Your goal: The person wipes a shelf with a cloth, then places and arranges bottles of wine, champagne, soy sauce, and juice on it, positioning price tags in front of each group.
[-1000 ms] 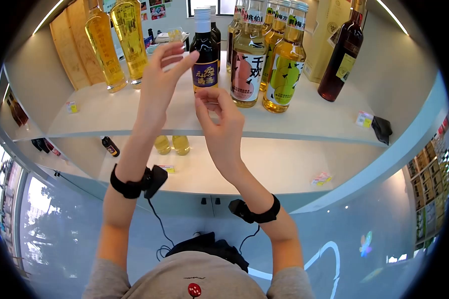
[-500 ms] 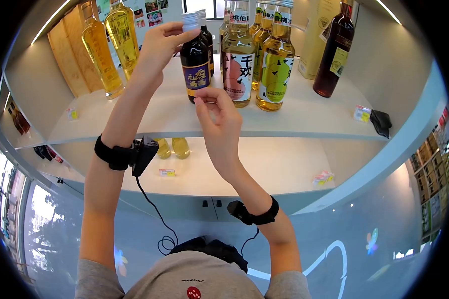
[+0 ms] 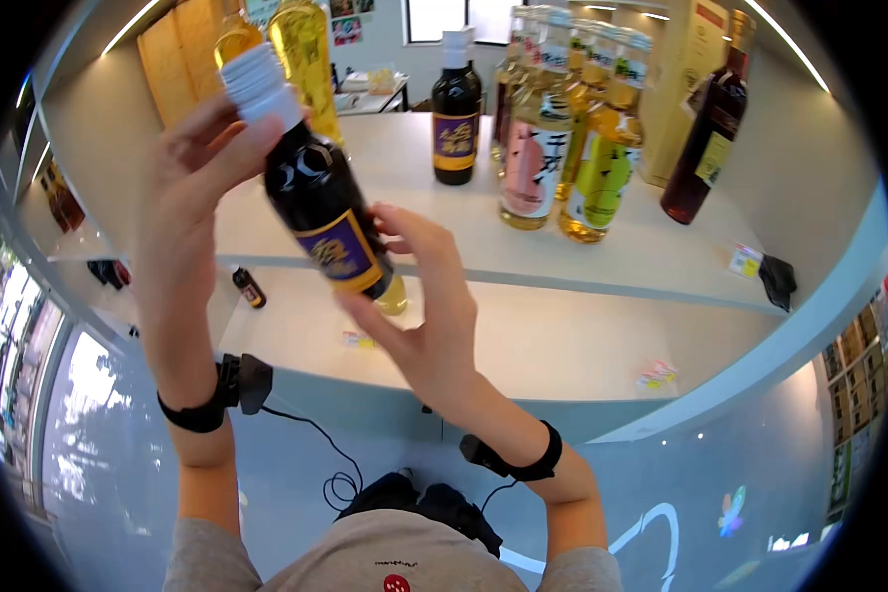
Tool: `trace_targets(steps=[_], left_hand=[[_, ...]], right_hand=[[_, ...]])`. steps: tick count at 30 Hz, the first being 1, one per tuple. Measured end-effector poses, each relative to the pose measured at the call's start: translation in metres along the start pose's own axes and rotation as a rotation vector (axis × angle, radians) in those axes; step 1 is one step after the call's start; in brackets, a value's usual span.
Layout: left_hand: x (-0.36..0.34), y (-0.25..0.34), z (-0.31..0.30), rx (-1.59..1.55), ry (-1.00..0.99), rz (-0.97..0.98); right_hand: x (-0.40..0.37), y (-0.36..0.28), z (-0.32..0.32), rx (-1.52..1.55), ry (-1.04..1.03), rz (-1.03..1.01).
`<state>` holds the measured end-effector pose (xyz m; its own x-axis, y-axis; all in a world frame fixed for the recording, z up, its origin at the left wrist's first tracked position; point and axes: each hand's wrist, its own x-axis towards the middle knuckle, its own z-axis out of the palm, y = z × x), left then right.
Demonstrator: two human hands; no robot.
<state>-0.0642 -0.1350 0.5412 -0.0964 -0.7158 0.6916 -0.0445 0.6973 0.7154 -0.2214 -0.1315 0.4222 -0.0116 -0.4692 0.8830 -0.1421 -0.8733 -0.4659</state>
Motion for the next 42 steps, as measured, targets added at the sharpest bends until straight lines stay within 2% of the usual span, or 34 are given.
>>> trace_targets(steps=[4,7,9,16,20,24,28,31,33,39,42], left_hand=[[-0.053,0.02,-0.028,0.285,0.099,-0.035],[-0.094,0.016,-0.043,0.348,0.24,-0.15],[-0.119,0.008,-0.06,0.377,0.286,-0.263],[-0.174,-0.077,-0.122,0.218,0.345,-0.549],[-0.188,-0.143,-0.165,0.196,0.279,-0.577],[-0.18,-0.214,-0.205,0.095,0.251,-0.487],[-0.159,-0.276,-0.237,0.126,0.171,-0.416],[-0.156,-0.31,-0.251,0.074,0.233,-0.352],[-0.166,-0.333,-0.262,0.104,0.302,-0.411],[-0.214,-0.408,-0.282,0.145,0.428,-0.599],[-0.222,-0.446,-0.278,0.175,0.551,-0.534]], right_hand=[[-0.023,-0.016,0.036,0.061,-0.166,-0.051],[-0.052,-0.014,0.065,0.216,-0.257,0.046],[-0.075,-0.015,0.089,0.273,-0.337,0.189],[-0.141,0.018,0.173,0.255,-0.527,0.634],[-0.159,0.058,0.219,0.158,-0.591,0.776],[-0.167,0.109,0.271,0.152,-0.519,0.769],[-0.159,0.162,0.318,0.088,-0.397,0.759],[-0.154,0.195,0.338,0.037,-0.345,0.732],[-0.15,0.219,0.347,0.061,-0.317,0.785],[-0.139,0.309,0.367,-0.018,-0.279,0.698],[-0.13,0.33,0.375,-0.139,-0.307,0.721]])
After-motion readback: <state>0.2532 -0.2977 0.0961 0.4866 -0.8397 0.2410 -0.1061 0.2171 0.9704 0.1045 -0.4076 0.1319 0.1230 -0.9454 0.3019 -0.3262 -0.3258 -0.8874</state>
